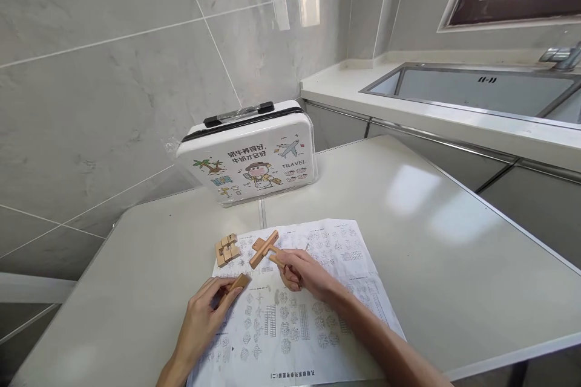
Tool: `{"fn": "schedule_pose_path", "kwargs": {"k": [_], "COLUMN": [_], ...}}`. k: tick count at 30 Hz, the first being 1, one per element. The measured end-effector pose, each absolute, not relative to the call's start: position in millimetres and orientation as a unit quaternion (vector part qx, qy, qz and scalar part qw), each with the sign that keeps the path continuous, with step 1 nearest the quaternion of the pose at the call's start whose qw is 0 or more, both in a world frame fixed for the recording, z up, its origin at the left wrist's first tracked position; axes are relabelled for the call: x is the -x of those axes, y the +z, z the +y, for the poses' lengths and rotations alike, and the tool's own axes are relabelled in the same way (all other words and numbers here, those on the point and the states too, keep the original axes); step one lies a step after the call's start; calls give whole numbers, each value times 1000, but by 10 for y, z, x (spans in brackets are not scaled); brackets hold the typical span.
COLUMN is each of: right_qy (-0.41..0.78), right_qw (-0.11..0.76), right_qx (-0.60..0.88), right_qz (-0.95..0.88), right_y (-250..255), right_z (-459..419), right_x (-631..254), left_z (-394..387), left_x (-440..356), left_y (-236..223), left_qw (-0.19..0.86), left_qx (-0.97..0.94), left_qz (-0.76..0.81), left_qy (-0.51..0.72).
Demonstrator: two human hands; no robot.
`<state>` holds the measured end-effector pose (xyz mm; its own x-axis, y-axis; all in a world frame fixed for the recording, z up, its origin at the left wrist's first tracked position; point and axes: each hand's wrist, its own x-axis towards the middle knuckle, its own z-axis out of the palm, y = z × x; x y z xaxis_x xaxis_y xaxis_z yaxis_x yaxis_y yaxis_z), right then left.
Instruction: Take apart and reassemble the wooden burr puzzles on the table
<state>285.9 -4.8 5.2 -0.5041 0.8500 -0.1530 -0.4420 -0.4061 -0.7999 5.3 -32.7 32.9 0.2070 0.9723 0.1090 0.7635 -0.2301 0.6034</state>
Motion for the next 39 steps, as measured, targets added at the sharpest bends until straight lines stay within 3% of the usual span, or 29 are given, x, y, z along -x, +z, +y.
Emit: {"fn": "schedule_pose_path", "kwargs": {"k": [10,16,21,26,39], "right_qy": [792,808,837,855,861], "right_qw": [375,354,315,275,241], "right_qx": [259,229,165,121,105], "right_qz": [-405,-412,-415,-422,-435], "right_y": [78,83,50,8,-8], "right_z": [-72,-74,-84,-97,-141], "right_x": [-2856,-2872,-2859,-2859,-2784], "left_z": [-311,-347,-327,-257,-401], "left_x": [19,-89,-255,-392,-159], "left_y": [174,317,539,654,784], "left_qw": [122,245,406,476,415], "left_qx": [-772,-734,-743,-750,-772], "left_qz": [568,562,472,407,428], "left_qy": [258,293,245,212,222]}}
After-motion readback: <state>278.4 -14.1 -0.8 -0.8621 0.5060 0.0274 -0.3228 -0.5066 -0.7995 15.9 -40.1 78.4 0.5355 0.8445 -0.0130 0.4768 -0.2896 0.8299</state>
